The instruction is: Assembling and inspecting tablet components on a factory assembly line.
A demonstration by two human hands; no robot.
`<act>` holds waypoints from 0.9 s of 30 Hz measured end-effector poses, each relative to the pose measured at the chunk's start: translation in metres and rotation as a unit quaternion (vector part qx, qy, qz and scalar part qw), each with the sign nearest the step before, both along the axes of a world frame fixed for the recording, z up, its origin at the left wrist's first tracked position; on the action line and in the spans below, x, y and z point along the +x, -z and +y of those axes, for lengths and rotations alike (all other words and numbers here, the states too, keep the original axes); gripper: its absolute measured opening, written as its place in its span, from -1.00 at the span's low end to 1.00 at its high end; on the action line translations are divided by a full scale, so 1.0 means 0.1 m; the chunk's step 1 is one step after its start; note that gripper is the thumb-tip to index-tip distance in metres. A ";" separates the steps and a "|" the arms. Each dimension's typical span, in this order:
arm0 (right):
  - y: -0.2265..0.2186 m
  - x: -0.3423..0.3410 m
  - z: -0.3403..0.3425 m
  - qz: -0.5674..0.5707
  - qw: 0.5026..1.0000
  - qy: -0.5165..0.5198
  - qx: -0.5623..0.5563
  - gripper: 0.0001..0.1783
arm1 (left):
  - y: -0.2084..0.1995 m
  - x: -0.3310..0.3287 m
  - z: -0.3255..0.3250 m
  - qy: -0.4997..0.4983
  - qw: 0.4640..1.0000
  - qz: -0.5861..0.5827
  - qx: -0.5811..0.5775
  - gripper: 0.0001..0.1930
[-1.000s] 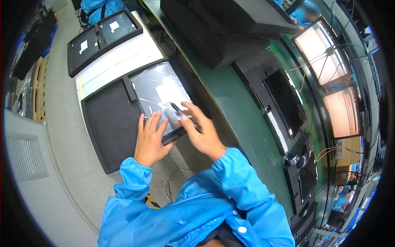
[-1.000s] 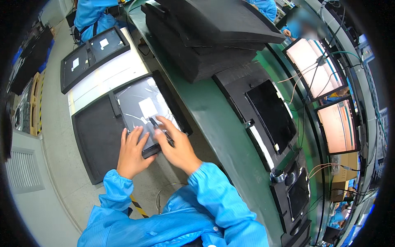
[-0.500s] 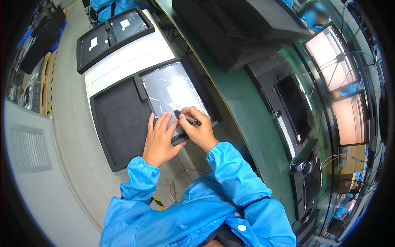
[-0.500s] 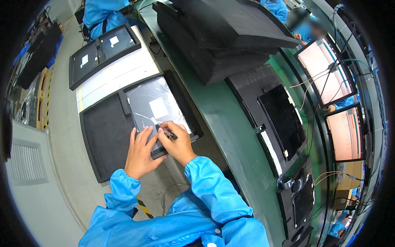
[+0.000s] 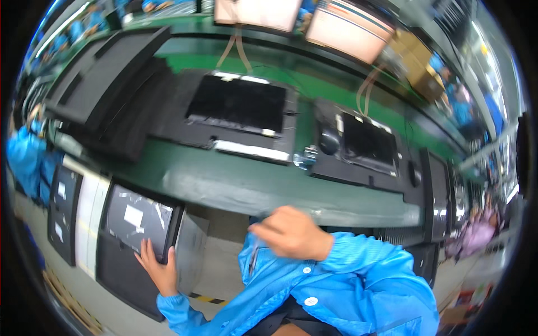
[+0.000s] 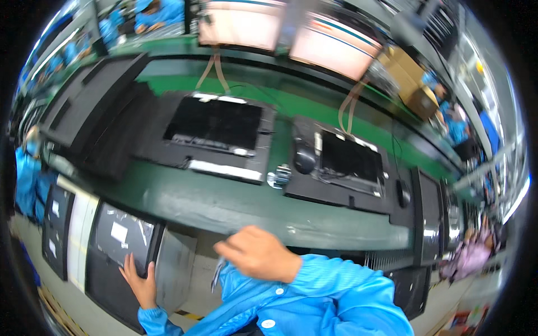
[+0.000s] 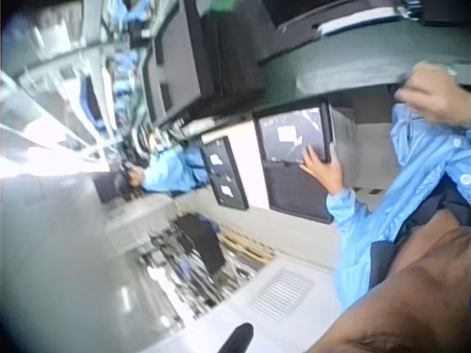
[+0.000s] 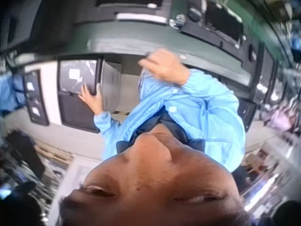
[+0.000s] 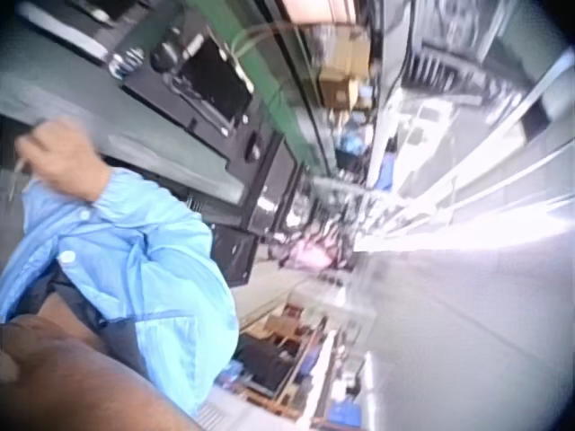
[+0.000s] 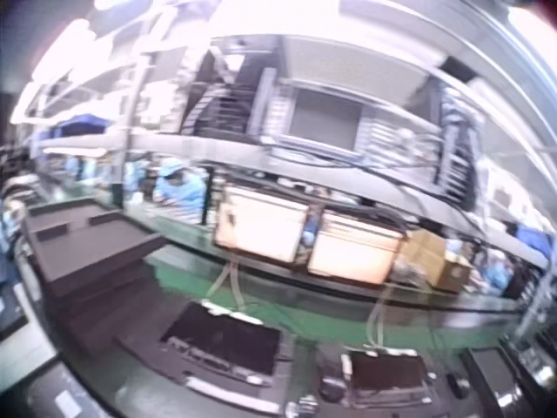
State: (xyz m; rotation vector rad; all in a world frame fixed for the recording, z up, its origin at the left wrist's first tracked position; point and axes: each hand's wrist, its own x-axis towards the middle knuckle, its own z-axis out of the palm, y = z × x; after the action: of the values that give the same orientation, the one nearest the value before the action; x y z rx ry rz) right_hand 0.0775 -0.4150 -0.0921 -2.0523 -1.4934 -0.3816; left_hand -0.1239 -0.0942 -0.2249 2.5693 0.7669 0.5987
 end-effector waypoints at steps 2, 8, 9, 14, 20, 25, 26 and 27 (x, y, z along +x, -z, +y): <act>-0.13 0.08 -0.48 -0.032 0.991 0.115 -0.052 -0.58 | -0.13 0.28 -0.18 -0.013 0.997 -0.037 -0.069 -0.39; 0.17 0.20 -1.13 -0.060 0.943 0.322 -0.064 -0.67 | -1.25 1.23 -1.82 0.530 0.790 -0.252 -0.177 -0.57; 0.26 0.18 -1.17 -0.037 0.951 0.305 -0.032 -0.67 | -1.34 1.40 -2.03 0.576 0.773 -0.217 -0.154 -0.59; 0.31 0.14 -1.67 0.047 0.973 0.224 0.001 -0.75 | -1.13 2.11 -2.82 0.581 0.798 -0.158 -0.041 -0.67; 0.07 0.24 -2.85 -0.024 0.979 0.202 -0.027 -0.82 | -1.11 2.25 -3.18 0.623 0.773 -0.121 0.009 -0.70; 0.13 0.44 -3.39 -0.116 0.954 0.276 0.024 -0.88 | -1.18 2.27 -3.62 0.668 0.737 -0.102 -0.009 -0.70; 0.14 0.46 -3.39 -0.111 0.946 0.295 0.078 -0.88 | -1.19 2.28 -3.70 0.689 0.718 -0.092 -0.025 -0.69; 0.15 0.46 -3.40 -0.104 0.934 0.315 0.130 -0.87 | -1.17 2.28 -3.77 0.698 0.709 -0.096 -0.028 -0.68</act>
State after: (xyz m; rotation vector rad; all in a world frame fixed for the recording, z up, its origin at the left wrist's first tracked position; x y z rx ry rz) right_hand 0.1237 -0.7548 -0.1075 -2.2747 -0.7853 -1.0141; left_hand 0.1041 -0.4714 -0.1076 2.1211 -1.1949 0.2480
